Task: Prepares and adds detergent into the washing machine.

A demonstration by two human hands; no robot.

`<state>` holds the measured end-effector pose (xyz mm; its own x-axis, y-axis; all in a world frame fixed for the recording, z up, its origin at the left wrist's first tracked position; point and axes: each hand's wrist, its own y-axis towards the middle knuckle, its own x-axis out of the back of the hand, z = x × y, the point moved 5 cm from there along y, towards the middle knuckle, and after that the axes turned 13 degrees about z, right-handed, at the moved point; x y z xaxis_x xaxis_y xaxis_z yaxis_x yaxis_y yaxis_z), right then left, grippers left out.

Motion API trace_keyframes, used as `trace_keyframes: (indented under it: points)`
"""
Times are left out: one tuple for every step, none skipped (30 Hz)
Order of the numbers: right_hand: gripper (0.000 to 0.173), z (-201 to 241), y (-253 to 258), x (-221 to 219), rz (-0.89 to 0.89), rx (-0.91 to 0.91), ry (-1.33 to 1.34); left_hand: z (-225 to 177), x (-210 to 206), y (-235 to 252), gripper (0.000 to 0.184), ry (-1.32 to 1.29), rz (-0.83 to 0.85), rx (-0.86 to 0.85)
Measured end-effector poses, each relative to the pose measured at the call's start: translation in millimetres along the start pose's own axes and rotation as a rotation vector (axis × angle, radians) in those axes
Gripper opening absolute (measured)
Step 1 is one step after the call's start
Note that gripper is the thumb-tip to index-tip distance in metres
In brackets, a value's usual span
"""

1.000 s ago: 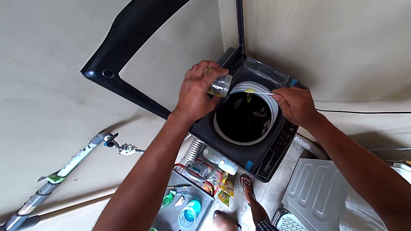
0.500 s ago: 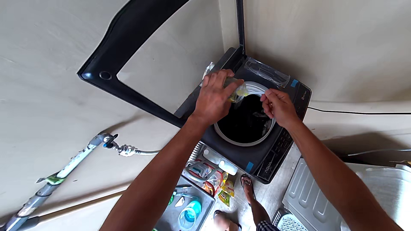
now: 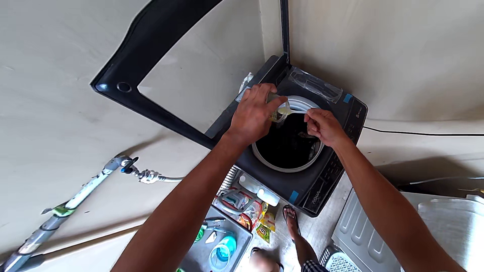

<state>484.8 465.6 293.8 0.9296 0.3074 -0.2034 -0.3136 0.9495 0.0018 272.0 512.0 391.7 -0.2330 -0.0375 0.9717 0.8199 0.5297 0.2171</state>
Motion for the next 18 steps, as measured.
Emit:
trace_keyframes:
  points:
    - [0.034, 1.6, 4.8, -6.2, 0.030, 0.012, -0.005, -1.1, -2.0, 2.7, 0.058, -0.010, 0.013, -0.002]
    - [0.034, 2.7, 11.0, -13.9, 0.058, 0.014, -0.017, -3.0, -3.7, 5.8, 0.060, -0.021, 0.028, -0.003]
    - [0.033, 2.6, 17.4, -20.9, 0.075, 0.009, -0.029, -5.2, -4.7, 9.0, 0.061, -0.034, 0.046, -0.006]
    - [0.032, 1.1, 22.2, -25.2, 0.080, -0.002, -0.034, -7.1, -5.1, 12.1, 0.061, -0.047, 0.061, -0.011]
    - [0.031, -1.7, 24.3, -25.2, 0.070, -0.021, -0.045, -8.3, -5.0, 14.8, 0.062, -0.064, 0.076, -0.013]
    - [0.031, -5.4, 23.4, -20.8, 0.050, -0.040, -0.065, -8.3, -4.2, 16.8, 0.063, -0.074, 0.091, -0.006]
    - [0.031, -9.0, 19.8, -13.2, 0.026, -0.055, -0.090, -7.2, -2.7, 18.1, 0.064, -0.078, 0.103, 0.004]
    - [0.032, -12.1, 13.6, -4.3, 0.004, -0.062, -0.110, -5.8, -1.0, 18.3, 0.064, -0.077, 0.109, 0.009]
    - [0.032, -14.2, 6.3, 4.3, -0.013, -0.056, -0.120, -3.7, -0.1, 17.5, 0.064, -0.076, 0.112, 0.012]
    - [0.032, -14.7, -0.5, 11.1, -0.025, -0.040, -0.119, -1.3, -0.5, 16.0, 0.063, -0.075, 0.111, 0.013]
    - [0.032, -13.5, -5.6, 14.5, -0.032, -0.019, -0.105, 0.5, -1.7, 14.8, 0.062, -0.079, 0.116, 0.017]
    - [0.033, -11.3, -7.8, 14.3, -0.032, 0.005, -0.089, 1.3, -3.4, 14.5, 0.062, -0.083, 0.124, 0.021]
    - [0.033, -8.7, -7.2, 10.4, -0.023, 0.024, -0.078, 0.6, -5.5, 15.1, 0.061, -0.088, 0.131, 0.023]
    - [0.033, -6.1, -3.7, 3.7, -0.003, 0.036, -0.072, -1.3, -8.0, 16.7, 0.062, -0.092, 0.139, 0.021]
    - [0.033, -4.2, 1.8, -4.8, 0.023, 0.037, -0.070, -3.8, -10.4, 18.6, 0.062, -0.090, 0.145, 0.015]
    - [0.033, -4.0, 7.6, -13.1, 0.057, 0.033, -0.068, -6.6, -12.3, 20.6, 0.062, -0.093, 0.155, 0.007]
    - [0.032, -5.7, 12.0, -18.6, 0.086, 0.023, -0.059, -9.0, -13.2, 22.5, 0.063, -0.093, 0.169, 0.002]
    - [0.032, -8.8, 13.6, -20.0, 0.093, 0.006, -0.045, -10.3, -13.5, 23.9, 0.064, -0.088, 0.181, -0.001]
